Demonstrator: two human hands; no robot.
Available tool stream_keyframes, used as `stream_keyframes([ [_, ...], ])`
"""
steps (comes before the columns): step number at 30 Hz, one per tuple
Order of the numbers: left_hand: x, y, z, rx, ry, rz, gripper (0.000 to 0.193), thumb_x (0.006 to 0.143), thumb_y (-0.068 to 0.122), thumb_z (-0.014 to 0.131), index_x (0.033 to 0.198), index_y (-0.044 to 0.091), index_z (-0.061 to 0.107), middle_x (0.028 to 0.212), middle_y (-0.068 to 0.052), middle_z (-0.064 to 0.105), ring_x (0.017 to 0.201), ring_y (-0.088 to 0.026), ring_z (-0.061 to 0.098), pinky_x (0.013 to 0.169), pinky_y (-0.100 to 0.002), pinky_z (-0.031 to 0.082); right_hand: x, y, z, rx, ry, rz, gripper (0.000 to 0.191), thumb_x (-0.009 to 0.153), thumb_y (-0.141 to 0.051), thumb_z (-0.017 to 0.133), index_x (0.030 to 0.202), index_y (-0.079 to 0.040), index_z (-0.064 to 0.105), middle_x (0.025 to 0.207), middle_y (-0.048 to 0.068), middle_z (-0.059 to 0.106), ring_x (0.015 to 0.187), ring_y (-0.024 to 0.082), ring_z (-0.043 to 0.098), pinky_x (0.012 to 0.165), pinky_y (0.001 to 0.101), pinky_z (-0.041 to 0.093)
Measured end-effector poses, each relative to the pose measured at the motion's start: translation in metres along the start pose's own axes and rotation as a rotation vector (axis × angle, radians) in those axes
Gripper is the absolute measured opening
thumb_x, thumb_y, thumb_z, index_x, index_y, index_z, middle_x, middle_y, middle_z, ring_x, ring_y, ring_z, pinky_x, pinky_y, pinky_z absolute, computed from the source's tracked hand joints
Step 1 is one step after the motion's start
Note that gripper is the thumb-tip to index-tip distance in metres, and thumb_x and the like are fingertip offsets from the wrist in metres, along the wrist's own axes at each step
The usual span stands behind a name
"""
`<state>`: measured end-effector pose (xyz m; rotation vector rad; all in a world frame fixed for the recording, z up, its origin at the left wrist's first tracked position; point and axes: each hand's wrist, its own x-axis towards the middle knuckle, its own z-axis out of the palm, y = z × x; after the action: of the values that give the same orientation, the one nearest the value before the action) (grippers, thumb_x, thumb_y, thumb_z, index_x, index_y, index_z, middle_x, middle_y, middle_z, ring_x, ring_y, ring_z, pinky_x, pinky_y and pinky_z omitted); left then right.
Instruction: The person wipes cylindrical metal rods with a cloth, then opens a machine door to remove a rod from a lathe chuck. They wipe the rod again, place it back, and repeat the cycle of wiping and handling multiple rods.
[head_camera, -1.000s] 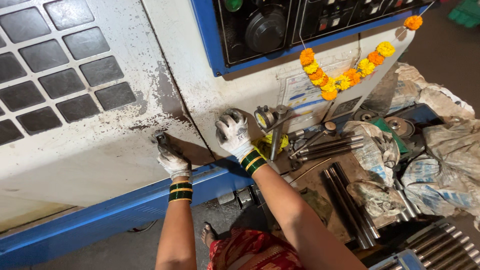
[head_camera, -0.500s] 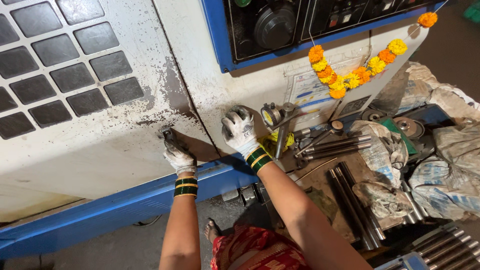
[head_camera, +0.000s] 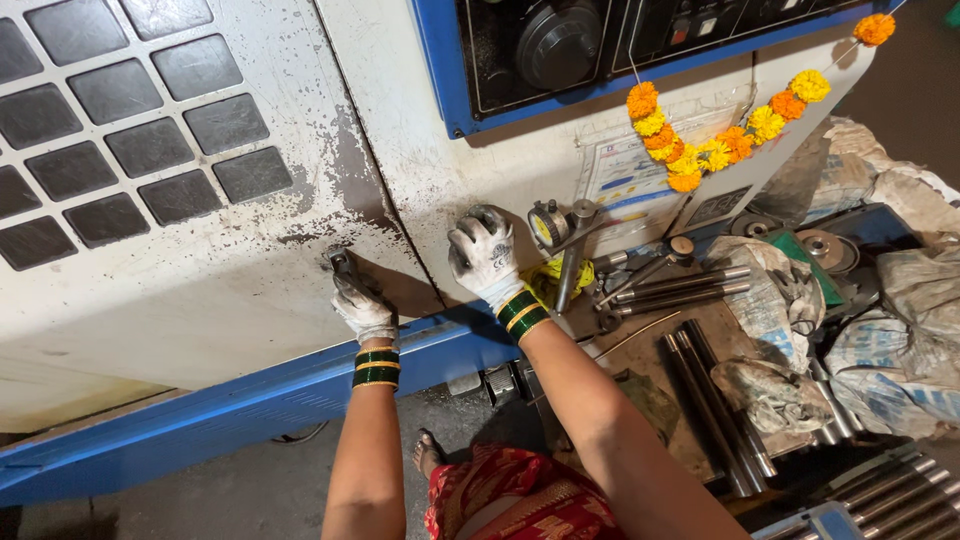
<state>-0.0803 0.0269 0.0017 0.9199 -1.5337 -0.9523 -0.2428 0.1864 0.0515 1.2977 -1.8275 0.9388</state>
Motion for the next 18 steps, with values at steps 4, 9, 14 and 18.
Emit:
stream_keyframes([
  [4,-0.001,0.005,0.002,-0.12,0.0,-0.152,0.048,0.108,0.045,0.038,0.095,0.006,0.064,0.072,-0.007,0.063,0.063,-0.023,0.06,0.063,-0.04,0.05,0.0,0.001,-0.001,0.009,0.002,-0.011,0.031,0.076,-0.022,0.073,0.106,-0.017,0.065,0.12,0.007,0.057,0.128,0.034,0.047,0.103,0.0551,0.042],
  [9,0.0,-0.006,-0.001,0.124,-0.007,0.062,0.04,0.106,0.041,0.042,0.102,0.007,0.063,0.077,-0.006,0.064,0.068,-0.025,0.062,0.068,-0.04,0.052,0.002,0.001,-0.002,0.015,0.009,-0.016,0.032,0.076,-0.021,0.073,0.106,-0.017,0.065,0.12,0.006,0.058,0.127,0.034,0.048,0.102,0.0547,0.042],
  [14,0.0,-0.013,0.0,0.306,0.058,0.295,0.029,0.103,0.03,0.049,0.11,0.005,0.062,0.087,-0.009,0.064,0.077,-0.03,0.061,0.074,-0.045,0.05,0.003,0.0,-0.004,0.01,0.024,-0.024,0.032,0.075,-0.02,0.073,0.105,-0.017,0.065,0.119,0.007,0.058,0.126,0.035,0.048,0.102,0.0544,0.042],
  [18,-0.001,-0.009,0.002,0.101,0.009,-0.041,0.037,0.108,0.038,0.044,0.1,0.007,0.063,0.079,-0.007,0.065,0.073,-0.027,0.062,0.074,-0.043,0.052,0.003,-0.001,-0.006,0.017,0.029,-0.025,0.03,0.076,-0.019,0.073,0.105,-0.017,0.065,0.119,0.007,0.058,0.127,0.034,0.048,0.103,0.0537,0.042],
])
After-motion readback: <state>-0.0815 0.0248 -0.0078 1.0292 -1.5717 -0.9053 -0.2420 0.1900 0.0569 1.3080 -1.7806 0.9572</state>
